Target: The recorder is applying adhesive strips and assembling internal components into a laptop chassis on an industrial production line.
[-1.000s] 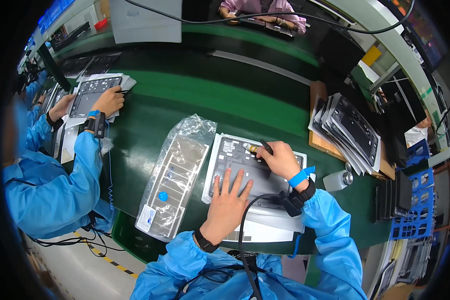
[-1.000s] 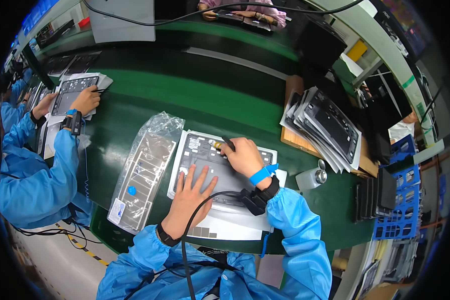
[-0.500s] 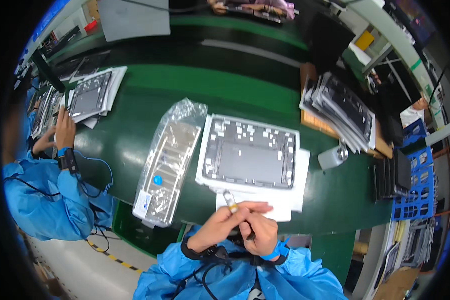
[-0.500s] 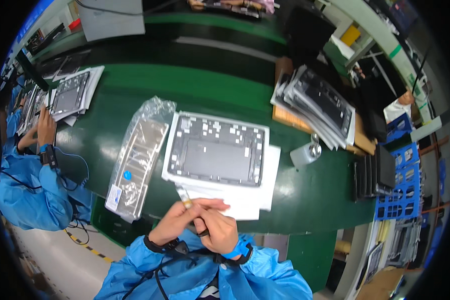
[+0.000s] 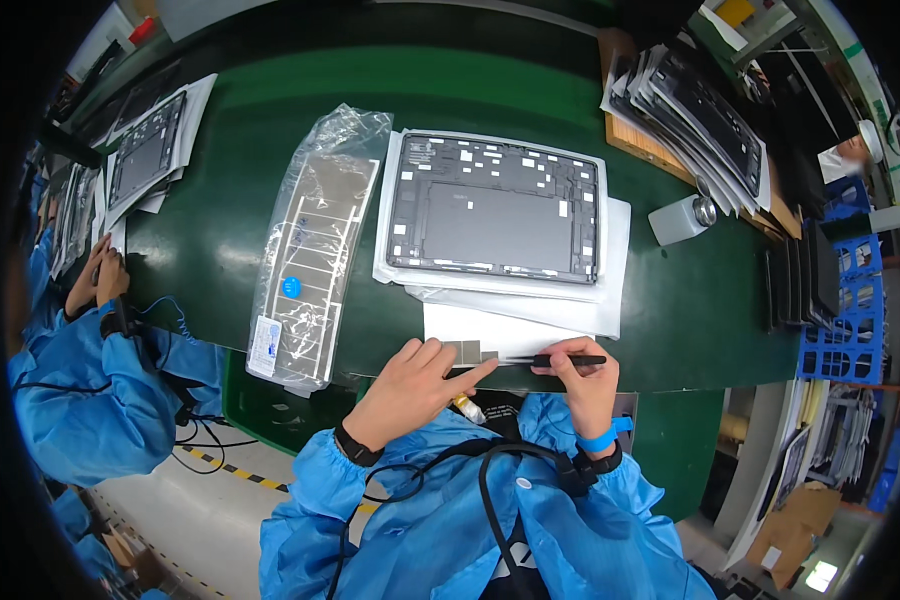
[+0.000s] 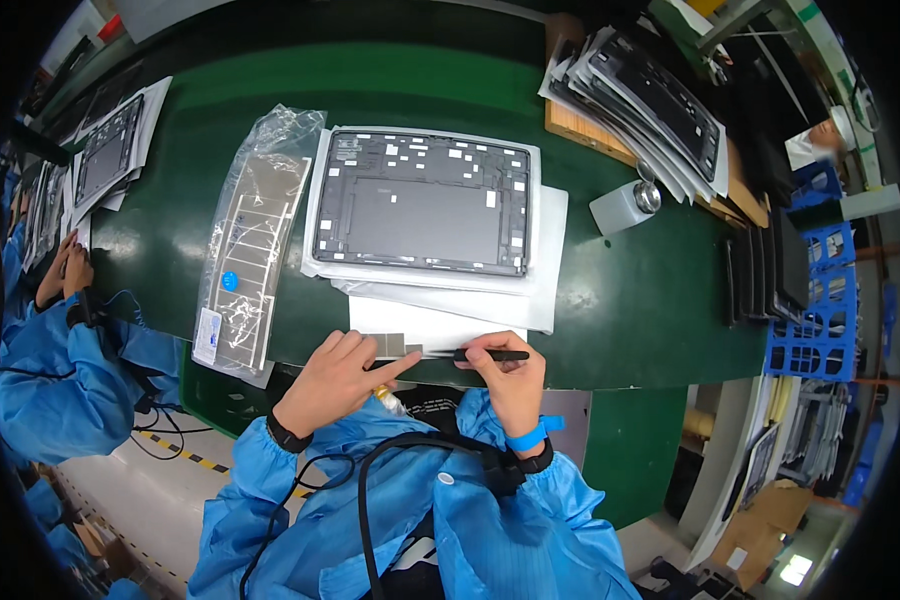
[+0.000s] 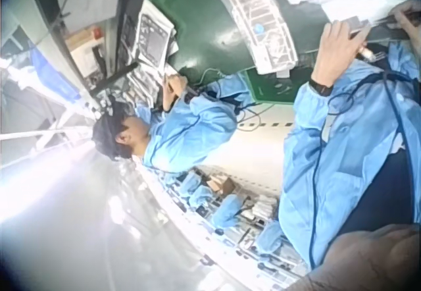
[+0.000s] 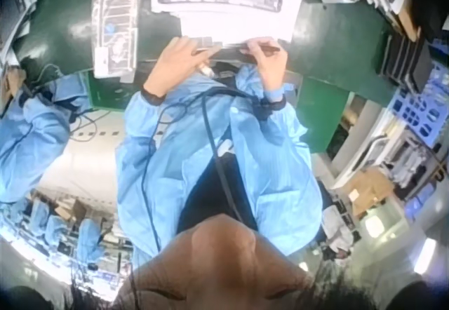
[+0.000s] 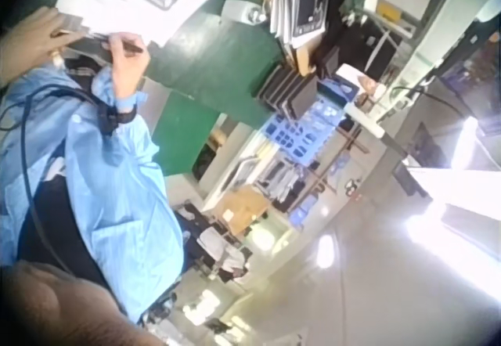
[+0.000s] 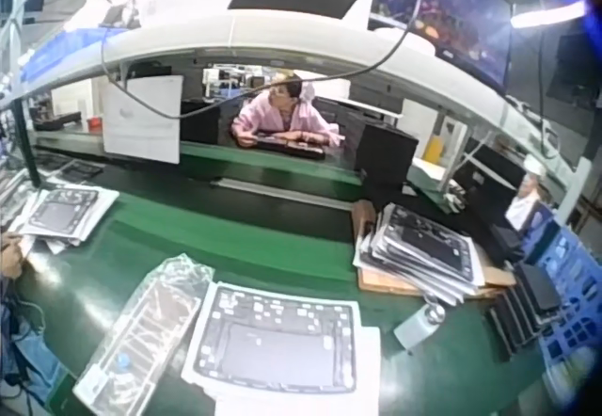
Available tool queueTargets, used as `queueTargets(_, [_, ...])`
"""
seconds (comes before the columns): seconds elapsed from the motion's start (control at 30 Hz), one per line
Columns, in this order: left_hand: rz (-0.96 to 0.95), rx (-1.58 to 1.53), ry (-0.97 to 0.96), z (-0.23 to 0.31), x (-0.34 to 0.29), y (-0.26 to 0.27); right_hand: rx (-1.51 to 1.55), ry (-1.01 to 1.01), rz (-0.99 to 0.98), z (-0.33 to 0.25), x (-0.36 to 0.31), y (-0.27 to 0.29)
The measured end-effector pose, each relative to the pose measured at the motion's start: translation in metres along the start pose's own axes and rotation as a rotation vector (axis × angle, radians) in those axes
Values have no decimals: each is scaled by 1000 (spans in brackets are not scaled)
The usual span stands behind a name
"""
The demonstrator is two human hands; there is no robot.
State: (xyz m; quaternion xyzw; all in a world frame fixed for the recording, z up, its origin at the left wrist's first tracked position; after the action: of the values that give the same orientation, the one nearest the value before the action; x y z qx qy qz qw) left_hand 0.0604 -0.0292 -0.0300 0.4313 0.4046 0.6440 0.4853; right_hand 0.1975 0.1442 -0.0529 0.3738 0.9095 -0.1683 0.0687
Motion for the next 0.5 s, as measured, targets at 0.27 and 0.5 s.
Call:
queueTargets(0.27, [34,26,-17,-2,2,-5,-110,-17,27,-2,2,-6])
queueTargets(0.5, [40,19,-20,-4,3,-5,-190,-113,26,-7,4,-12])
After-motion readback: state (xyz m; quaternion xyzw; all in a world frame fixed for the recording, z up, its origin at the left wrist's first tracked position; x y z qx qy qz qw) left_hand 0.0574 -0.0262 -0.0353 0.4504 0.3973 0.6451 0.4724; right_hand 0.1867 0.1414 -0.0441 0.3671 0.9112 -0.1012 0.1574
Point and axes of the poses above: each hand's wrist, its own x-axis towards the middle knuckle, its own y-axis out of the back of the hand, z = x × y, the point moved 5 cm from there along x, towards the middle knuckle, and after that the axes turned 4 degrees about x, right-handed, at the moved point
